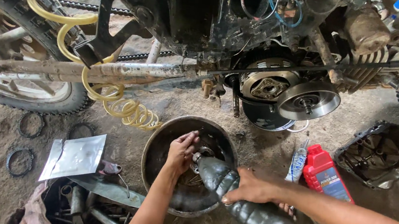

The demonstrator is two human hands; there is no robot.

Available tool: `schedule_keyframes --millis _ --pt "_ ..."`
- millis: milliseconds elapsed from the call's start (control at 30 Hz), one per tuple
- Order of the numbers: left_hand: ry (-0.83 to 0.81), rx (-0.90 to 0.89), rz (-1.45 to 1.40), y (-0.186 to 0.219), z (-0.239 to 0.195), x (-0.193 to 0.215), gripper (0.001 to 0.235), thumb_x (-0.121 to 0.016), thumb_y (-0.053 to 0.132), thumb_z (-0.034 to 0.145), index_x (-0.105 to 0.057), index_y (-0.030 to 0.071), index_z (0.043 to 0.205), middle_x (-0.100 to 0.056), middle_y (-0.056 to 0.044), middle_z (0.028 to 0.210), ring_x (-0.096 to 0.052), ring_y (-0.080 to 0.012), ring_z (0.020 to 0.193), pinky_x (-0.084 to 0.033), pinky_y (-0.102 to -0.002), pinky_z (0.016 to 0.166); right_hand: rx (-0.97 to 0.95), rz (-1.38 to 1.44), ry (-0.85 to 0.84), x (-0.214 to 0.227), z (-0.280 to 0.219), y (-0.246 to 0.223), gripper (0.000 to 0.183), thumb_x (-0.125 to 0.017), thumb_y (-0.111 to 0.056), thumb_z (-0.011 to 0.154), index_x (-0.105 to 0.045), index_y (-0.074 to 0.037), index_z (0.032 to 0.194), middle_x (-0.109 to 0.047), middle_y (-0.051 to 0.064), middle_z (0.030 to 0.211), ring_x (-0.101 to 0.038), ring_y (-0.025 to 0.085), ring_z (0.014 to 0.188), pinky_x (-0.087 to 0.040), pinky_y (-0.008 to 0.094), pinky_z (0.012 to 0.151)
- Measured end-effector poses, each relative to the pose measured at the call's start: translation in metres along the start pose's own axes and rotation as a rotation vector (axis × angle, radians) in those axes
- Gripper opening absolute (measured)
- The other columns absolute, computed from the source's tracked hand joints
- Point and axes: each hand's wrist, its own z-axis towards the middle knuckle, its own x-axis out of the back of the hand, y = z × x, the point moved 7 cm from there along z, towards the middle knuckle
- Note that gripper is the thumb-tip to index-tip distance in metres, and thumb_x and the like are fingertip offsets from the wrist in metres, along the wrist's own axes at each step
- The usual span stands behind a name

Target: The person cleans a motorcycle engine part with a liquid from a bottle, then installs the part onto the engine. They use a socket wrench to tighten a bolt on the installed part and continue working on the engine assembly.

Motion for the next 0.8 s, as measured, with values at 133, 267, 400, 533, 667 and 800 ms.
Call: schedule_keyframes --millis 133,267,400,533,667,800 --pt "-0.882 0.063 -0.538 -0.047 0.061 0.033 0.045 -0.062 0.045 0.115 -0.063 0.008 0.088 -0.054 -0.002 0.065 -0.041 -0.0149 0.051 -0.037 -0.030 0.042 0.016 0.163 -0.102 -0.002 -0.018 -0.026 0.064 -0.080 -0.046 0.068 -0.072 -0.007 0.118 -0.075 0.007 0.097 -0.072 0.022 0.089 -0.058 0.037 0.084" --pt "-0.257 0.123 -0.276 -0.030 0.032 0.009 0.021 -0.057 0.027 0.108 -0.064 0.009 0.099 -0.053 0.001 0.079 -0.048 -0.0104 0.063 -0.041 -0.023 0.056 0.096 0.272 0.026 -0.007 -0.012 -0.023 0.066 -0.085 -0.041 0.068 -0.065 -0.008 0.121 -0.073 0.004 0.103 -0.070 0.020 0.100 -0.056 0.036 0.090" --pt "-0.303 -0.045 -0.227 -0.043 0.065 0.035 0.030 -0.063 0.040 0.103 -0.064 0.018 0.083 -0.056 0.007 0.067 -0.034 -0.0065 0.045 -0.025 -0.024 0.035 0.094 0.237 -0.018 0.000 -0.049 -0.057 0.066 -0.081 -0.044 0.067 -0.066 -0.010 0.122 -0.076 0.006 0.104 -0.070 0.021 0.101 -0.055 0.036 0.091" --pt "-0.169 -0.047 -0.427 -0.021 0.041 0.017 0.049 -0.060 0.047 0.104 -0.041 0.016 0.071 -0.041 0.002 0.062 -0.045 -0.0146 0.052 -0.033 -0.028 0.043 0.021 0.033 0.053 0.006 -0.065 -0.067 0.068 -0.076 -0.052 0.069 -0.064 -0.012 0.122 -0.078 0.011 0.107 -0.073 0.022 0.098 -0.054 0.035 0.090" --pt "-0.148 -0.172 0.069 -0.015 0.042 0.016 0.008 -0.062 0.033 0.092 -0.067 0.030 0.097 -0.064 0.016 0.091 -0.031 0.0016 0.053 -0.023 -0.016 0.048 -0.132 0.090 0.067 -0.004 -0.051 -0.042 0.070 -0.082 -0.058 0.071 -0.069 -0.003 0.113 -0.076 0.013 0.107 -0.073 0.023 0.100 -0.056 0.037 0.090" --pt "-0.472 -0.174 -0.280 -0.041 0.073 0.041 0.037 -0.057 0.041 0.110 -0.063 0.014 0.085 -0.052 0.001 0.069 -0.034 -0.0116 0.046 -0.026 -0.029 0.040 0.001 0.149 0.069 -0.006 -0.050 -0.049 0.071 -0.076 -0.060 0.071 -0.072 -0.004 0.113 -0.077 0.014 0.101 -0.074 0.024 0.097 -0.054 0.036 0.090"
